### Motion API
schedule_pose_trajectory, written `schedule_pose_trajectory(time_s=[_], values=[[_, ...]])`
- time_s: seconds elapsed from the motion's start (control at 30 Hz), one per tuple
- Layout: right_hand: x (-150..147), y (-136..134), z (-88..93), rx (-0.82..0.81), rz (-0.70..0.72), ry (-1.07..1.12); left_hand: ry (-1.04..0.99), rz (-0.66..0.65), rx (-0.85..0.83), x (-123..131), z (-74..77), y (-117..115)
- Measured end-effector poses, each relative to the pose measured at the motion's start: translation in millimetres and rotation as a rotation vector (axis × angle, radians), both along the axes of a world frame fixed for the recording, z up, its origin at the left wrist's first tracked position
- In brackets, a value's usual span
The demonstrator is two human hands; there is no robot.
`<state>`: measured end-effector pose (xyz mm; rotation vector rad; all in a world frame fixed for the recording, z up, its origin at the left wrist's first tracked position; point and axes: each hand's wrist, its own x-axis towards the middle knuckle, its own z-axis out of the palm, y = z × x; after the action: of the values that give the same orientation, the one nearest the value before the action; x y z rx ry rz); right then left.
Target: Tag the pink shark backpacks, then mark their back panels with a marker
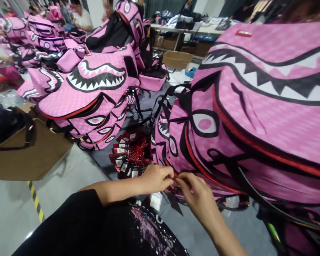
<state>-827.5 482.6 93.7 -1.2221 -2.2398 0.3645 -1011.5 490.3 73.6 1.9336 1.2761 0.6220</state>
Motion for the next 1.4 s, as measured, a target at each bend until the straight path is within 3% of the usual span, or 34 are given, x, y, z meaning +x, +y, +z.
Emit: schedule_pose_trajectory(time_s=[0.1, 0.23, 0.33, 0.4, 0.5, 0.63, 0.77, 0.93, 1.07, 1.2, 1.4], values=[[1.6, 0.2, -3.7, 0.008, -0.003, -0.002, 0.02, -0.141, -0.029, -0.5, 1.3, 0.4], [0.6, 0.8, -4.3, 0.052, -0.019, -0.009, 0.054, -0.031, 0.03, -3.3, 1.7, 2.3], [-2.6, 1.2, -3.0, 0.042, -0.023, -0.008, -0.01, -0.136, -0.076, -5.8, 1.5, 3.3], [-4.8, 1.3, -3.2, 0.034, -0.03, -0.009, 0.033, -0.174, -0.062, -6.6, 0.5, 3.2], [-6.8, 0.7, -5.3, 0.005, -0.049, 0.0, 0.07, -0.04, 0.021, -6.3, -2.1, 1.6], [-7.7, -1.4, -8.2, -0.036, -0.067, 0.019, 0.03, -0.124, -0.038, -6.5, -4.8, -0.2], [-9.0, -3.2, -8.9, -0.074, -0.07, 0.028, -0.003, 0.002, 0.027, -6.7, -8.4, -0.1], [-10.2, -4.4, -7.3, -0.067, -0.081, 0.046, -0.011, -0.127, 0.007, -7.0, -13.5, 0.3], [-9.6, -4.7, -8.7, -0.069, -0.106, 0.053, 0.032, -0.036, 0.085, -7.3, -14.8, 1.6], [-11.5, -3.9, -10.8, -0.076, -0.117, 0.067, 0.04, -0.157, 0.057, -8.5, -17.4, 4.4], [-19.5, -4.3, -6.7, -0.051, -0.172, 0.089, 0.064, -0.033, 0.134, -6.4, -19.7, 6.1]])
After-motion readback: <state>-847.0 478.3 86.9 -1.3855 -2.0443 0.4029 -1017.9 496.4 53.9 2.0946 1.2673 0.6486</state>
